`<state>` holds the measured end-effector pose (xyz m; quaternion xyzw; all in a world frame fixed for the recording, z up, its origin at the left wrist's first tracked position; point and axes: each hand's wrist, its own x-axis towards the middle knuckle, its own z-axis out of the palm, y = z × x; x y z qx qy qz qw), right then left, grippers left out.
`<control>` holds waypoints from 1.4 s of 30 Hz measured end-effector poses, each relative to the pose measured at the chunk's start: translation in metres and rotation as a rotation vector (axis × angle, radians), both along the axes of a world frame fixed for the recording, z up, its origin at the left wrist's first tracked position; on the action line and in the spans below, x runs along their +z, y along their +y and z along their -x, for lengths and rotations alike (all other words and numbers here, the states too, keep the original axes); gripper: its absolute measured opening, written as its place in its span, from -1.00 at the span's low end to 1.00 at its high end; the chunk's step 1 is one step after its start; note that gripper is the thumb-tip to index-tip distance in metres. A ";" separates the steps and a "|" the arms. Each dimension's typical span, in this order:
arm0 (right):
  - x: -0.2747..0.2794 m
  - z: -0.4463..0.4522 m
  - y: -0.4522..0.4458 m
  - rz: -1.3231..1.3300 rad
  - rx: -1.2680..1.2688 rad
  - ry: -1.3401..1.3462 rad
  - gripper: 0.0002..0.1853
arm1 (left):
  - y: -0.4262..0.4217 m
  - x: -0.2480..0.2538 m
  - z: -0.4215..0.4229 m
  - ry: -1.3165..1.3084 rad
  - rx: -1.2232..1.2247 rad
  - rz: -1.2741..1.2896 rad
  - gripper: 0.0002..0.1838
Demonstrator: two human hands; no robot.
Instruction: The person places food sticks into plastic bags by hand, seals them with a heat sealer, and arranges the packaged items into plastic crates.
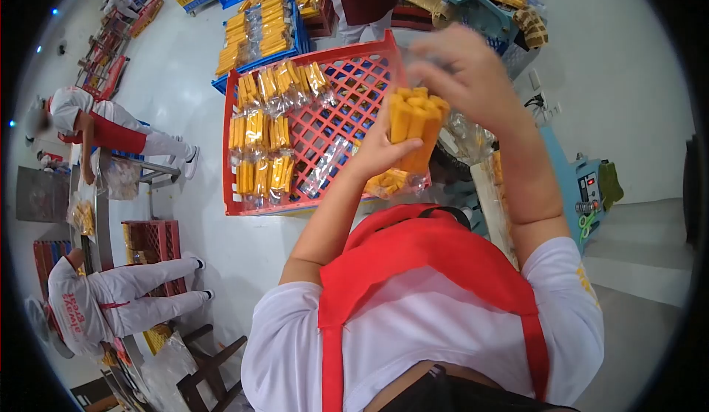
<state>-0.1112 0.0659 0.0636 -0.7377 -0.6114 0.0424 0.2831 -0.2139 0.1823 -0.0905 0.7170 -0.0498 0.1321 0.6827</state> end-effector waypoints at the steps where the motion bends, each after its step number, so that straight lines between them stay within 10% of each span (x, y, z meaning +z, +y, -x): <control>1: 0.000 -0.001 -0.003 -0.296 -0.097 -0.158 -0.75 | -0.003 0.000 0.001 0.010 0.032 0.273 -0.16; 2: 0.000 -0.004 -0.007 -0.591 -0.196 -0.315 -0.69 | -0.004 -0.002 0.002 0.022 0.064 0.545 -0.26; 10: -0.085 -0.031 0.028 0.069 -0.107 0.626 -0.48 | -0.012 0.031 -0.010 0.265 -0.272 1.474 -0.53; 19: -0.120 -0.048 0.057 0.291 0.015 1.208 -0.76 | -0.006 0.022 -0.009 0.352 -0.231 1.521 -0.62; 28: -0.096 -0.029 0.059 0.129 -0.133 0.367 -0.39 | 0.000 0.023 -0.012 0.179 -0.229 1.549 -0.58; 38: -0.087 -0.020 0.055 0.038 -0.198 0.201 -0.37 | 0.013 -0.004 -0.021 0.058 -0.426 1.572 -0.49; 42: -0.094 -0.057 0.062 -0.445 -0.373 0.227 -0.45 | 0.031 -0.008 -0.005 0.091 -0.583 1.495 -0.47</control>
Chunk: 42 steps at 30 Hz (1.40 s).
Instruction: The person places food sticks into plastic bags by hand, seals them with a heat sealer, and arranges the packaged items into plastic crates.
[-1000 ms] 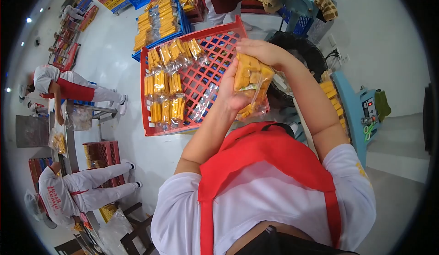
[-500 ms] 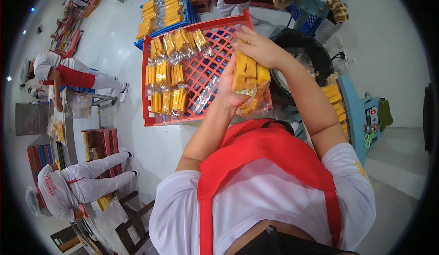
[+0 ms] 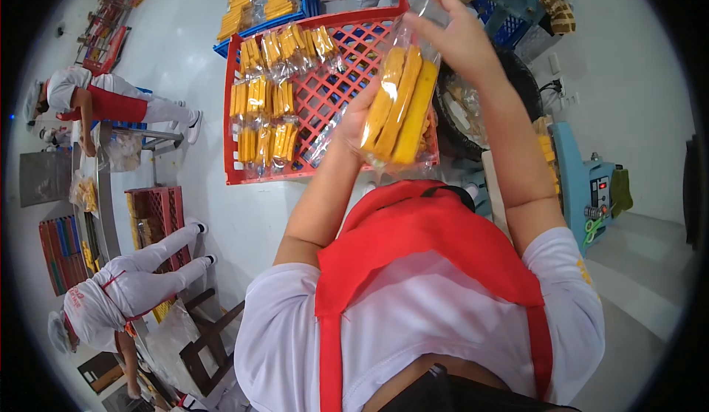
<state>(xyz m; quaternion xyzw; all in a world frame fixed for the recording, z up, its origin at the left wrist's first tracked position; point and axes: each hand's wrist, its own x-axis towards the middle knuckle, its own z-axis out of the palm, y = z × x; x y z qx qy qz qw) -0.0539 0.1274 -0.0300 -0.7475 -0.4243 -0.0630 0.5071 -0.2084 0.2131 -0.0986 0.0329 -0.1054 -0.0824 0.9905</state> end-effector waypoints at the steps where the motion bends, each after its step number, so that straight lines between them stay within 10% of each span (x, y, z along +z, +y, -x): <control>1: 0.007 -0.008 -0.002 0.048 0.219 0.293 -0.53 | 0.007 -0.004 0.004 0.057 -0.003 -0.036 -0.45; 8: 0.003 0.001 0.012 0.400 0.704 0.572 -0.74 | 0.089 -0.044 0.032 0.145 -0.035 -0.624 -0.33; 10: -0.014 0.007 0.020 0.404 0.624 0.558 -0.74 | 0.105 -0.063 0.040 0.684 0.313 -1.110 -0.31; 16: -0.137 -0.004 0.050 0.448 0.335 0.524 -0.74 | 0.127 -0.211 0.169 1.158 0.665 -0.513 -0.55; 21: -0.261 -0.008 0.058 0.595 0.095 0.465 -0.71 | 0.015 -0.290 0.316 1.707 0.234 -1.009 -0.74; 24: -0.336 0.003 0.046 0.709 -0.012 0.399 -0.74 | -0.058 -0.333 0.419 1.484 -0.387 -1.428 -0.66; 27: -0.348 0.025 0.032 0.840 -0.079 0.447 -0.74 | -0.092 -0.288 0.424 1.626 -0.612 -1.019 -0.61; 42: -0.292 0.069 -0.044 0.836 -0.131 0.469 -0.72 | 0.096 -0.292 0.293 1.481 -0.052 -1.212 -0.46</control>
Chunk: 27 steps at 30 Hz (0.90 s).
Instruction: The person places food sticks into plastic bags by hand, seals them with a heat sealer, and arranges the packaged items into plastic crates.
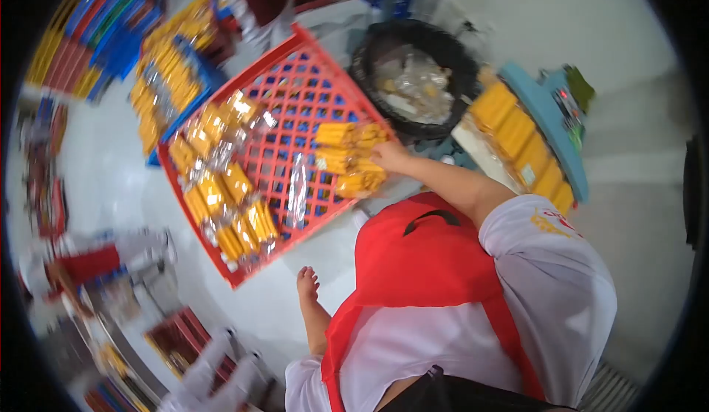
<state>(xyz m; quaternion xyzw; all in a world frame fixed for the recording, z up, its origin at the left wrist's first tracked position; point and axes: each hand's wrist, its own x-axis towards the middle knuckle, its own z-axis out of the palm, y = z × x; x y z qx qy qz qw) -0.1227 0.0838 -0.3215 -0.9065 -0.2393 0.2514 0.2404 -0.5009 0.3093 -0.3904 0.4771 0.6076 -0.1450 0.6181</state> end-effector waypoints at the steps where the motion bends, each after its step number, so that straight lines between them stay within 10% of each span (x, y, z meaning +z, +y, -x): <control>1: 0.013 0.000 -0.015 -0.002 -0.065 -0.020 -0.72 | 0.012 0.007 -0.017 0.018 -0.078 -0.025 -0.48; 9: 0.136 0.054 -0.135 -0.428 -0.311 0.149 -0.70 | 0.035 0.066 -0.204 -0.444 -0.792 -0.336 -0.63; 16: 0.156 0.092 -0.245 -0.773 -0.794 0.235 -0.62 | -0.146 0.187 -0.381 -1.002 -1.146 -0.405 -0.66; 22: 0.165 0.095 -0.298 -0.787 -0.765 0.319 -0.65 | -0.332 0.266 -0.455 -1.618 -1.583 -1.036 -0.74; 27: 0.173 0.111 -0.344 -0.872 -0.761 0.188 -0.76 | -0.378 0.254 -0.498 -1.335 -1.892 -1.303 -0.67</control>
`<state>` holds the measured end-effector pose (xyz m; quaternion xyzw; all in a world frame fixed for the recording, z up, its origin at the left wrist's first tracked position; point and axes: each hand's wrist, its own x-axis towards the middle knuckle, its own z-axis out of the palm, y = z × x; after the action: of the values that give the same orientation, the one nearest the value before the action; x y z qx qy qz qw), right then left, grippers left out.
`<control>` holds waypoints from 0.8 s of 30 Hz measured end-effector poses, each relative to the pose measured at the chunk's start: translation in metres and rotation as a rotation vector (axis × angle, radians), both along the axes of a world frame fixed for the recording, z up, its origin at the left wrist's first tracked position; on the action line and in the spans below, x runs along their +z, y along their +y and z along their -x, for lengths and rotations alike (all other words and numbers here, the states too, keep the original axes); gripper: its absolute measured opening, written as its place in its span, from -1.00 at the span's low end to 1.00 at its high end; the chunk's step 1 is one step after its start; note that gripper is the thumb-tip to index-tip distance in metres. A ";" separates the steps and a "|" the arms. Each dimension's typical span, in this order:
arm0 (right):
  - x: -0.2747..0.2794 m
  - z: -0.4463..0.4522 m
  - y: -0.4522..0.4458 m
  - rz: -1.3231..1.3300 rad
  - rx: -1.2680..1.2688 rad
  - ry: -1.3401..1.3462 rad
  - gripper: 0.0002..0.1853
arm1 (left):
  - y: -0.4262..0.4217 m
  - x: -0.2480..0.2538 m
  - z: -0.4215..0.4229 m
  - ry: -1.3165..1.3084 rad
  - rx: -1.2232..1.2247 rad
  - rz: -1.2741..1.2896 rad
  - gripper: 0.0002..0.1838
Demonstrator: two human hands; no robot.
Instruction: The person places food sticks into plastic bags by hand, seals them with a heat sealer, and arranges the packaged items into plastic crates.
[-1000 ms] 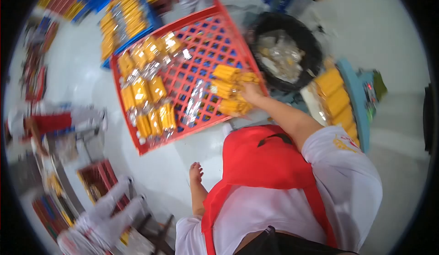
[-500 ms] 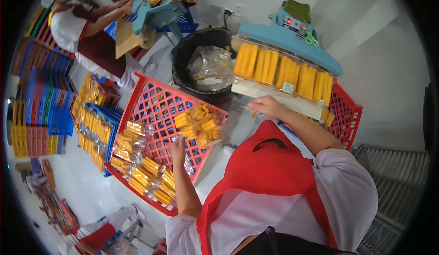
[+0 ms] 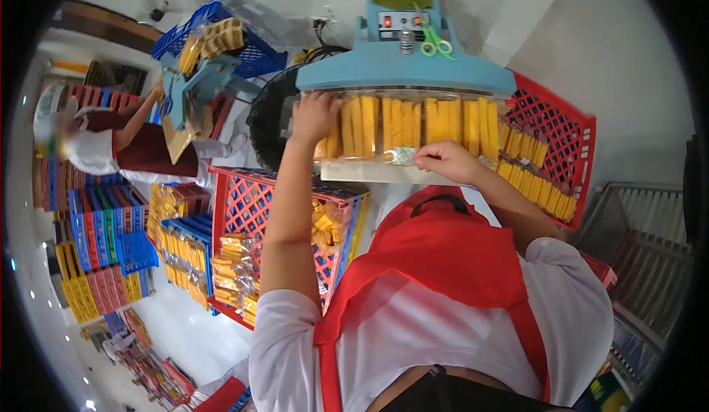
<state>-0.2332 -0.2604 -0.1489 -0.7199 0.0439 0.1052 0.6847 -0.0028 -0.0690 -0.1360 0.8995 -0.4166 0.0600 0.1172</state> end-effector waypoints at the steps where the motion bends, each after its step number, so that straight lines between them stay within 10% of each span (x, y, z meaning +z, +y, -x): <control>1: 0.002 0.005 -0.008 -0.017 -0.017 0.009 -0.76 | -0.002 -0.001 -0.004 0.075 0.016 -0.075 -0.64; 12: 0.024 0.001 -0.015 0.012 -0.118 -0.009 -0.77 | 0.000 -0.015 -0.012 0.112 -0.108 0.061 -0.62; 24: 0.000 -0.153 0.074 1.046 -0.137 -0.213 -0.58 | 0.029 -0.040 -0.003 0.030 -0.082 0.229 -0.49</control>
<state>-0.0805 -0.1860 -0.1488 -0.9670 0.0676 -0.0493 0.2406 -0.0003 -0.0395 -0.1758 0.8632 -0.4416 0.0889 0.2279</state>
